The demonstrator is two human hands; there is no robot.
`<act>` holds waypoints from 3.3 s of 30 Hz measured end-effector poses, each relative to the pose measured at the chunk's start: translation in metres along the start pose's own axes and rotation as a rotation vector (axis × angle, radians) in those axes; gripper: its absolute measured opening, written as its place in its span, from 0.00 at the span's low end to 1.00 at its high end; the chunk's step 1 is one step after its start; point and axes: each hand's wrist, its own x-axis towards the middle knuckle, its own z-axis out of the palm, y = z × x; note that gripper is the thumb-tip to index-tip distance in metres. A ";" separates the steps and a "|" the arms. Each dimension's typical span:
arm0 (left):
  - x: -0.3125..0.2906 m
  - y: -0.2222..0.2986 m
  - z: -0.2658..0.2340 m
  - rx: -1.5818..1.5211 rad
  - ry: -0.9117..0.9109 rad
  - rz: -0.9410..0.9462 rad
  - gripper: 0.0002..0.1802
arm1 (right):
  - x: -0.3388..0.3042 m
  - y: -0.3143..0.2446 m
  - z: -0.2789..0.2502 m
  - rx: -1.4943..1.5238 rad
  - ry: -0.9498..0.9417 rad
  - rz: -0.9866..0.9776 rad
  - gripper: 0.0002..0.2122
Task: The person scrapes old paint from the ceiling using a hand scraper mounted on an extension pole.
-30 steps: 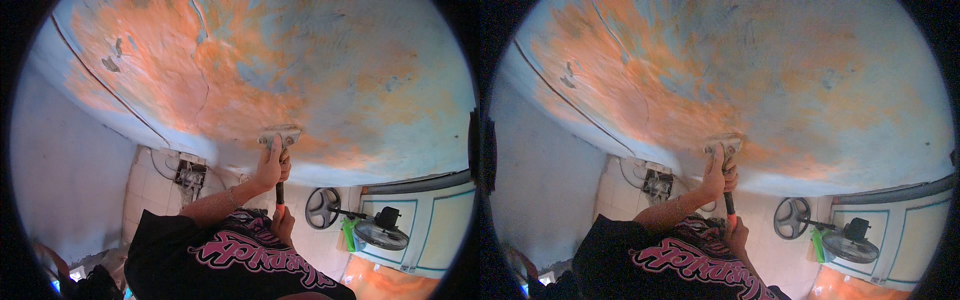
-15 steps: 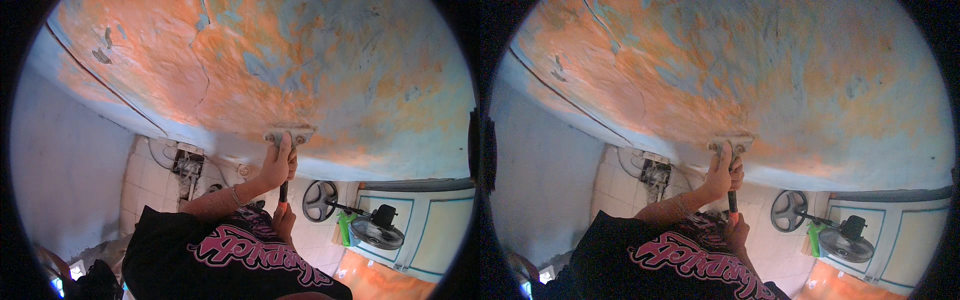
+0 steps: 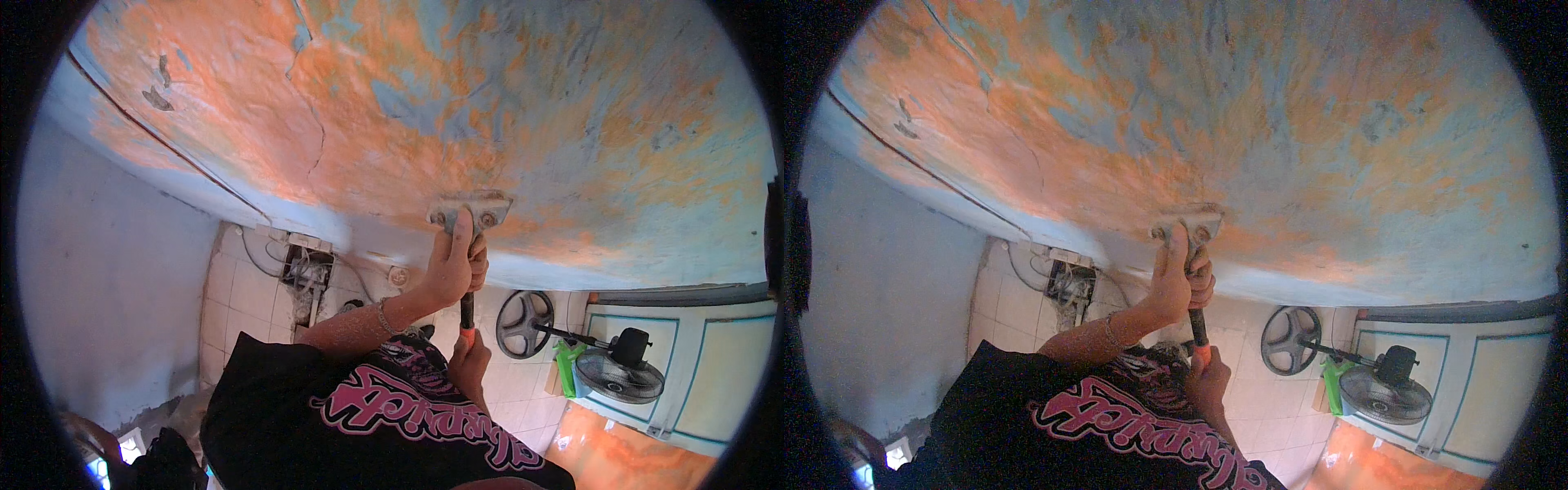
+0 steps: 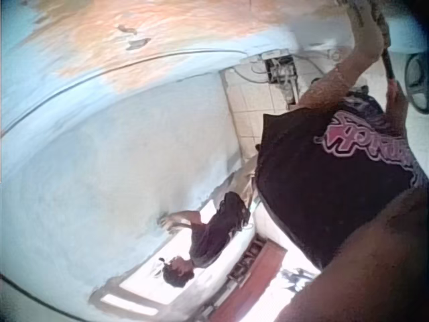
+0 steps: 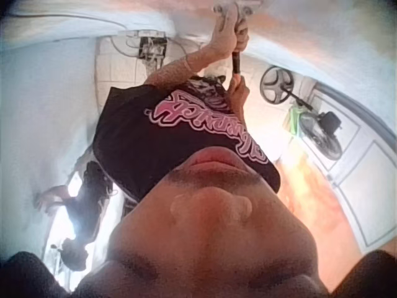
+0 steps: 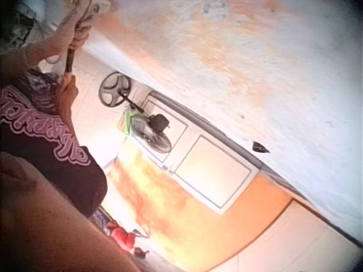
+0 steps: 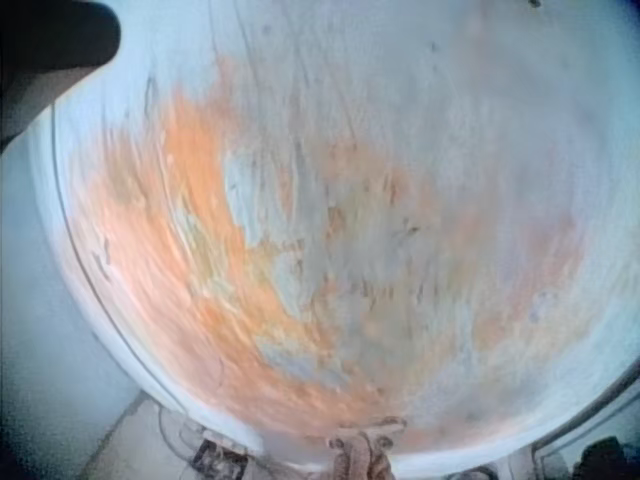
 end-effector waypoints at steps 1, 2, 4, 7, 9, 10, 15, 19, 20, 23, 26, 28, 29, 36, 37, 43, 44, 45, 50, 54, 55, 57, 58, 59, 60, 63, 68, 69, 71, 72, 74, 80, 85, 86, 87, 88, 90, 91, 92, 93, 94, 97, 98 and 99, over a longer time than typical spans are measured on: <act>0.000 0.008 0.002 -0.089 -0.057 -0.011 0.34 | 0.007 -0.011 -0.007 -0.005 -0.028 -0.019 0.15; 0.001 0.013 0.003 -0.180 -0.118 -0.027 0.34 | 0.015 -0.022 -0.013 -0.012 -0.051 -0.034 0.12; 0.003 0.026 0.004 -0.148 -0.161 0.036 0.34 | 0.022 -0.038 -0.018 -0.041 -0.065 -0.010 0.13; -0.001 0.022 0.002 -0.148 -0.184 0.037 0.34 | 0.017 -0.025 -0.013 -0.074 -0.049 -0.047 0.15; 0.001 0.011 -0.001 -0.175 -0.170 -0.024 0.34 | 0.004 -0.018 -0.012 -0.079 -0.048 0.006 0.15; -0.001 0.004 0.001 -0.119 -0.102 -0.019 0.34 | -0.001 -0.015 -0.013 -0.088 -0.053 0.068 0.15; 0.001 0.021 0.004 -0.277 -0.194 -0.047 0.34 | 0.018 -0.043 -0.031 -0.086 -0.044 -0.031 0.12; -0.003 0.023 0.005 -0.225 -0.196 0.004 0.34 | 0.011 -0.037 -0.033 -0.098 -0.081 -0.027 0.13; -0.004 0.019 0.002 -0.221 -0.211 -0.044 0.34 | 0.003 -0.027 -0.030 -0.137 -0.079 0.015 0.13; -0.006 0.003 0.006 -0.137 -0.012 -0.099 0.34 | -0.007 -0.021 -0.032 -0.194 -0.080 0.080 0.14; -0.005 0.007 0.009 -0.298 -0.073 -0.025 0.32 | -0.001 -0.033 -0.040 -0.176 -0.061 0.059 0.13; -0.004 0.018 0.011 -0.330 -0.091 -0.011 0.32 | 0.007 -0.045 -0.046 -0.136 -0.070 0.004 0.13; -0.005 0.021 0.012 -0.360 -0.108 0.008 0.32 | 0.008 -0.048 -0.047 -0.163 -0.049 -0.033 0.12; -0.002 -0.022 0.001 -0.215 -0.062 -0.144 0.34 | -0.019 -0.009 -0.042 -0.252 -0.048 0.149 0.15; -0.002 -0.026 0.000 -0.213 -0.028 -0.155 0.34 | -0.022 -0.003 -0.041 -0.224 -0.043 0.129 0.15; 0.001 -0.033 -0.001 -0.189 0.078 -0.124 0.31 | -0.019 0.002 -0.034 -0.132 -0.078 0.148 0.16; 0.002 -0.034 -0.002 -0.187 0.071 -0.134 0.31 | -0.018 -0.002 -0.035 -0.136 -0.089 0.154 0.16; 0.003 -0.036 -0.003 -0.224 0.072 -0.114 0.31 | -0.016 -0.003 -0.037 -0.139 -0.100 0.161 0.16; 0.007 -0.053 -0.010 -0.278 0.017 -0.144 0.32 | -0.019 0.017 -0.044 -0.201 -0.096 0.154 0.16; 0.009 -0.067 -0.010 -0.238 0.107 -0.160 0.30 | -0.016 0.036 -0.043 -0.131 -0.171 0.220 0.17; 0.010 -0.066 -0.010 -0.240 0.111 -0.155 0.30 | -0.018 0.035 -0.035 -0.076 -0.139 0.204 0.16; 0.009 -0.065 -0.010 -0.178 0.122 -0.171 0.30 | -0.023 0.037 -0.024 -0.048 -0.126 0.215 0.15; 0.008 -0.066 -0.015 -0.182 0.132 -0.168 0.30 | -0.026 0.040 -0.019 -0.037 -0.132 0.224 0.15; 0.009 -0.070 -0.020 -0.144 0.075 -0.138 0.31 | -0.023 0.041 -0.016 -0.046 -0.111 0.131 0.14; 0.011 -0.074 -0.024 -0.105 0.018 -0.110 0.32 | -0.021 0.044 -0.017 -0.047 -0.117 0.134 0.14; 0.020 -0.087 -0.034 -0.239 -0.037 -0.116 0.33 | -0.009 0.063 -0.023 -0.174 -0.076 0.038 0.13; 0.042 -0.140 -0.044 -0.405 -0.001 -0.209 0.34 | 0.009 0.123 -0.045 -0.288 -0.117 0.040 0.15; 0.043 -0.137 -0.038 -0.359 0.024 -0.225 0.35 | 0.011 0.117 -0.049 -0.301 -0.117 0.031 0.15; 0.041 -0.115 -0.043 -0.414 0.042 -0.166 0.35 | 0.028 0.102 -0.049 -0.342 -0.112 -0.058 0.15; 0.041 -0.105 -0.048 -0.468 0.044 -0.107 0.35 | 0.037 0.092 -0.046 -0.339 -0.114 -0.061 0.15; 0.039 -0.087 -0.065 -0.647 0.072 -0.092 0.36 | 0.058 0.055 -0.040 -0.391 -0.156 -0.178 0.16; 0.040 -0.120 -0.037 -0.364 0.294 -0.169 0.36 | 0.030 0.102 -0.045 -0.348 -0.171 -0.017 0.17; 0.045 -0.136 0.005 -0.222 0.174 -0.127 0.35 | 0.020 0.126 -0.069 -0.171 -0.096 0.076 0.18; 0.047 -0.131 0.001 -0.218 0.169 -0.129 0.35 | 0.030 0.111 -0.071 -0.168 -0.091 0.078 0.18; 0.045 -0.119 -0.009 -0.318 0.099 -0.068 0.36 | 0.038 0.090 -0.072 -0.235 -0.077 0.007 0.18; 0.044 -0.108 -0.018 -0.420 0.034 -0.009 0.36 | 0.045 0.073 -0.071 -0.304 -0.068 -0.062 0.18; 0.045 -0.098 -0.037 -0.417 -0.047 0.100 0.36 | 0.051 0.061 -0.067 -0.326 -0.093 -0.085 0.18; 0.045 -0.092 -0.037 -0.420 -0.112 0.213 0.36 | 0.051 0.058 -0.067 -0.339 -0.091 -0.087 0.18; 0.044 -0.092 -0.032 -0.421 -0.109 0.228 0.36 | 0.051 0.056 -0.070 -0.353 -0.090 -0.089 0.19; 0.042 -0.096 -0.022 -0.466 0.002 0.090 0.36 | 0.049 0.056 -0.078 -0.436 -0.160 -0.007 0.18; 0.037 -0.097 -0.011 -0.511 0.115 -0.053 0.36 | 0.043 0.061 -0.084 -0.437 -0.169 -0.016 0.18; 0.032 -0.105 -0.003 -0.439 0.146 -0.047 0.35 | 0.025 0.074 -0.093 -0.100 -0.080 0.034 0.16; 0.031 -0.105 -0.005 -0.426 0.177 -0.053 0.35 | 0.026 0.071 -0.089 -0.103 -0.090 0.030 0.16; 0.032 -0.103 -0.015 -0.432 0.185 -0.046 0.35 | 0.029 0.066 -0.080 -0.187 -0.067 -0.064 0.16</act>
